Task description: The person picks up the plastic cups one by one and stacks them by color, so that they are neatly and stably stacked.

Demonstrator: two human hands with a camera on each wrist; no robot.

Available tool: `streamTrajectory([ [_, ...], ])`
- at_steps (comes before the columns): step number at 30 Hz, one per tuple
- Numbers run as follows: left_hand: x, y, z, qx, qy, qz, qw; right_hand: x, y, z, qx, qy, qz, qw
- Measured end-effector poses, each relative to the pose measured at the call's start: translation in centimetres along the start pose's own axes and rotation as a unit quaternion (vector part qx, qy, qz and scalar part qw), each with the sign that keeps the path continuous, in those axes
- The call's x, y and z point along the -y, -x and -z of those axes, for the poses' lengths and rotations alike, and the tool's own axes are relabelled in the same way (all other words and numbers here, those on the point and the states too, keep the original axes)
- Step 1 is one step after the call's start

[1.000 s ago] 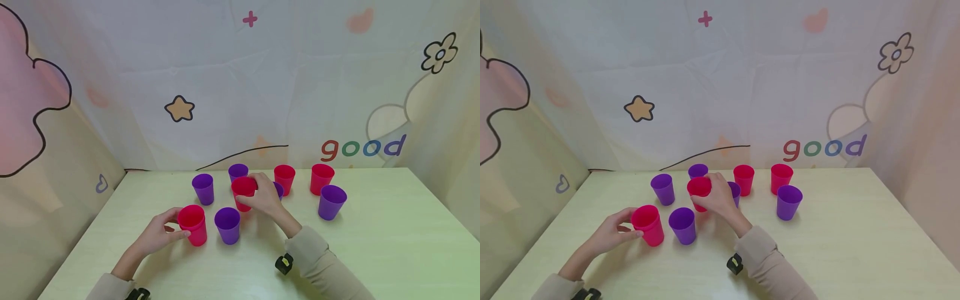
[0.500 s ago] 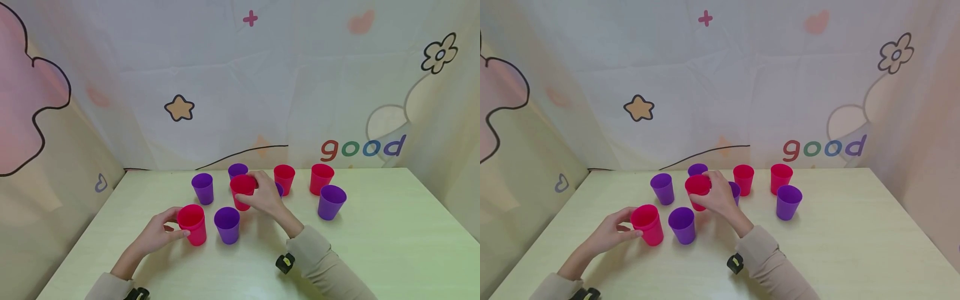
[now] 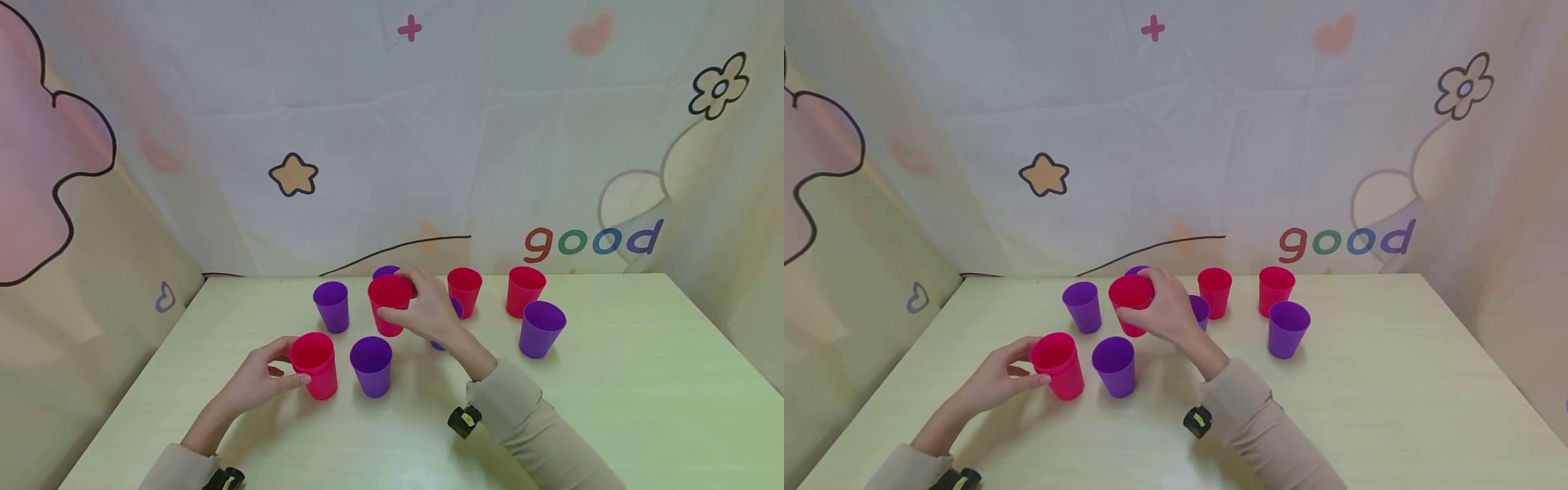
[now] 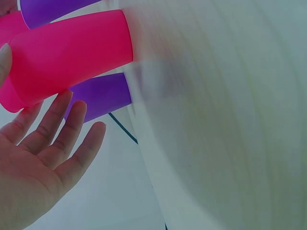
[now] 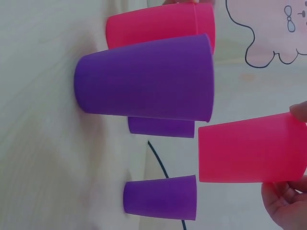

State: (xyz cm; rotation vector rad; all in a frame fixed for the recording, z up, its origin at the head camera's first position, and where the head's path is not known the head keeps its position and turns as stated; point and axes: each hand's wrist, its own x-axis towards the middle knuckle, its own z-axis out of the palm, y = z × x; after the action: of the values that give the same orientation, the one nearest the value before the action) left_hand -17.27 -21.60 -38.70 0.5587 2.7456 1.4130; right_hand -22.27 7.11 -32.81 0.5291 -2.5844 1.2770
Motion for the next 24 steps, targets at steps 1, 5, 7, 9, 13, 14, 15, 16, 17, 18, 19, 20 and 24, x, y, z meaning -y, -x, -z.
streamTrajectory([
  [1,0.0,0.0,0.0,0.000,-0.001,0.000,1.0000,0.2,-0.1,0.1,0.002,-0.001,0.000,1.0000],
  [5,-0.1,0.0,0.1,0.000,-0.002,0.001,1.0000,0.6,-0.3,0.3,0.009,-0.002,0.000,1.0000],
  [7,0.0,0.0,0.1,0.001,0.000,0.001,1.0000,0.9,-0.4,0.4,0.013,-0.004,0.000,0.9999],
  [9,0.0,-0.1,0.1,0.002,0.002,0.000,1.0000,1.1,-0.5,0.5,0.018,-0.010,0.001,0.9998],
  [13,-0.1,-0.1,0.1,0.003,0.005,-0.001,1.0000,1.7,-0.6,0.7,0.029,-0.025,0.009,0.9992],
  [14,-0.1,-0.1,0.1,0.004,0.006,-0.001,1.0000,1.8,-0.6,0.7,0.032,-0.030,0.014,0.9989],
  [15,-0.1,-0.1,0.1,0.004,0.006,0.000,1.0000,2.0,-0.7,0.7,0.035,-0.034,0.018,0.9986],
  [16,-0.1,-0.1,0.1,0.005,0.006,0.000,1.0000,2.1,-0.7,0.7,0.037,-0.036,0.022,0.9984],
  [17,-0.1,-0.1,0.1,0.006,0.007,0.000,1.0000,2.3,-0.7,0.6,0.039,-0.038,0.026,0.9982],
  [18,-0.1,-0.1,0.1,0.007,0.008,0.001,0.9999,2.4,-0.7,0.6,0.039,-0.039,0.030,0.9980],
  [19,-0.2,-0.1,0.1,0.007,0.009,0.002,0.9999,2.5,-0.8,0.5,0.040,-0.041,0.033,0.9978],
  [20,-0.2,-0.1,0.1,0.007,0.009,0.003,0.9999,2.6,-0.8,0.5,0.039,-0.041,0.036,0.9978],
  [24,-0.3,0.0,0.1,0.007,0.009,0.007,0.9999,3.1,-0.9,0.3,0.041,-0.046,0.047,0.9969],
])
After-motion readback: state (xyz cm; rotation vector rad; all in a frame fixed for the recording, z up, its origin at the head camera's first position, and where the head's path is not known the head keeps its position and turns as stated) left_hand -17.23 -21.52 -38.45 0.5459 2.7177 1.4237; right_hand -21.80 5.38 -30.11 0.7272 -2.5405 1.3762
